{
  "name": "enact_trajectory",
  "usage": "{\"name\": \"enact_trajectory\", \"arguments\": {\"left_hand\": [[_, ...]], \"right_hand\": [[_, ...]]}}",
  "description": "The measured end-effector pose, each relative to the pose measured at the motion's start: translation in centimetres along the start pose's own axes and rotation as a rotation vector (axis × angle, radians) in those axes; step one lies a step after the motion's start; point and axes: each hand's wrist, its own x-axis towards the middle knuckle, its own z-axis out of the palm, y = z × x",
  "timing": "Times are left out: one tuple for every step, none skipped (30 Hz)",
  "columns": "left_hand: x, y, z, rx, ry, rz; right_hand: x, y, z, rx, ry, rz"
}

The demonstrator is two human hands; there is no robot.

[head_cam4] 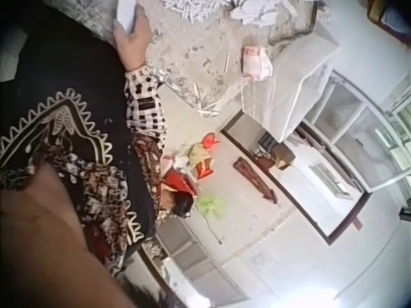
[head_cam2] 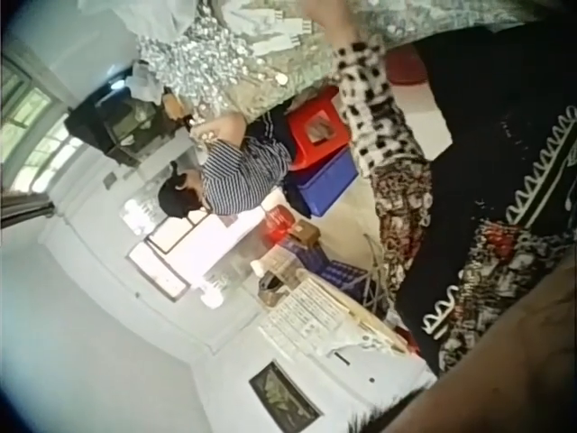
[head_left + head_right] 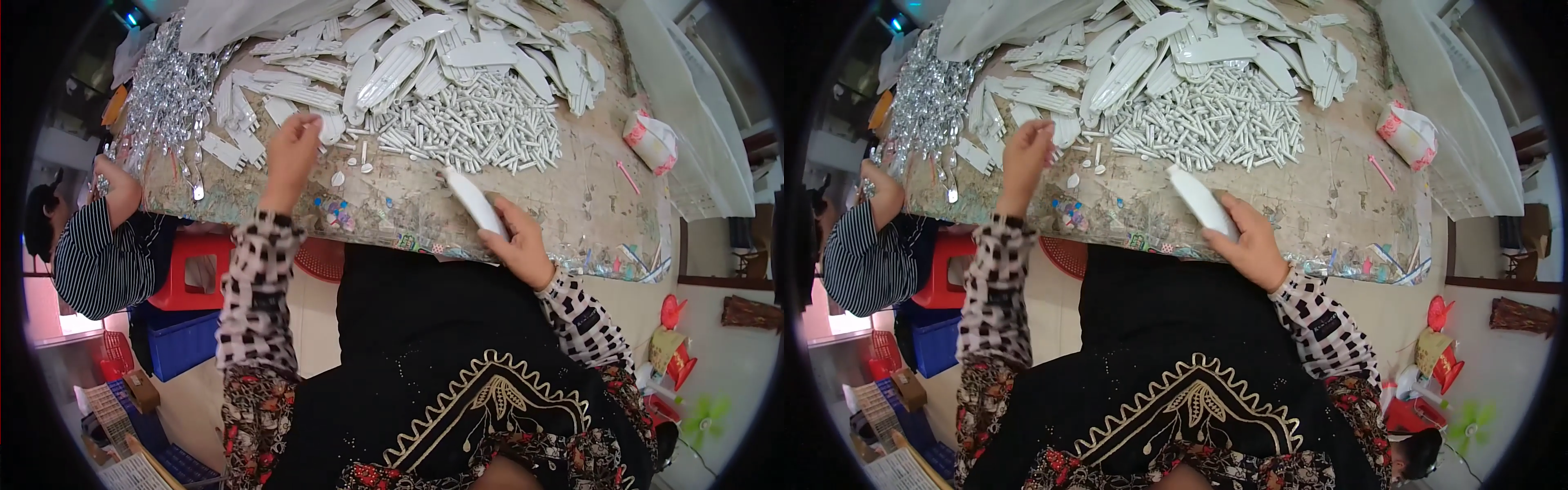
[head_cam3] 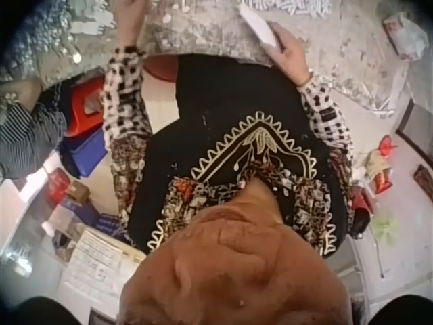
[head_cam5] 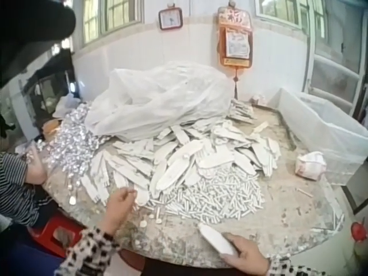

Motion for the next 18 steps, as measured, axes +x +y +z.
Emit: {"name": "enact_trajectory", "arguments": {"left_hand": [[1.9, -0.8, -0.7, 0.290, 0.053, 0.127], [3.8, -1.7, -1.1, 0.288, 0.051, 0.131], [5.4, -1.5, -1.1, 0.636, 0.109, 0.368], [6.5, -1.4, -1.0, 0.981, 0.172, 0.605], [7.2, -1.4, -0.9, 1.054, 0.152, 0.630], [8.1, -1.4, -0.8, 1.048, 0.151, 0.639], [9.0, -1.5, -1.0, 1.195, 0.057, 0.665], [9.6, -1.8, -1.2, 1.342, -0.038, 0.685], [9.9, -1.7, -0.9, 1.370, -0.030, 0.708], [10.1, -1.7, -0.9, 1.366, -0.032, 0.714], [10.2, -1.8, -1.3, 1.320, 0.018, 0.796], [10.0, -1.6, -1.7, 1.276, 0.069, 0.872], [9.9, -0.8, -1.9, 1.278, 0.077, 0.846], [9.6, 0.1, -2.2, 1.277, 0.075, 0.848], [8.8, 1.8, -2.6, 1.130, 0.158, 0.957], [8.1, 3.2, -2.8, 0.975, 0.238, 1.058], [7.1, 4.2, -3.3, 0.891, 0.226, 1.034], [5.8, 5.2, -3.2, 0.896, 0.221, 1.032]], "right_hand": [[-0.1, 1.1, 0.2, 0.210, 0.026, 0.033], [-0.1, 0.8, 0.1, 0.209, 0.031, 0.033], [0.0, 0.3, 0.0, 0.307, 0.052, 0.101], [0.2, 0.0, -0.2, 0.404, 0.072, 0.169], [0.4, 0.5, -0.2, 0.338, 0.070, 0.081], [0.7, 0.4, -0.4, 0.334, 0.080, 0.080], [0.8, 0.1, -0.5, 0.402, 0.076, 0.107], [0.9, -0.1, -0.7, 0.471, 0.068, 0.134], [0.9, 0.2, -0.7, 0.501, 0.075, 0.148], [0.8, 0.5, -0.7, 0.499, 0.081, 0.149], [0.8, 0.8, -0.7, 0.483, 0.089, 0.130], [0.9, 1.0, -0.7, 0.469, 0.093, 0.109], [0.9, 1.1, -0.9, 0.469, 0.097, 0.112], [1.1, 1.1, -1.2, 0.462, 0.093, 0.134], [1.1, 1.1, -1.4, 0.459, 0.092, 0.156], [1.0, 1.1, -1.4, 0.461, 0.098, 0.160], [0.9, 1.0, -1.5, 0.474, 0.102, 0.166], [0.9, 0.9, -1.5, 0.488, 0.104, 0.173]]}}
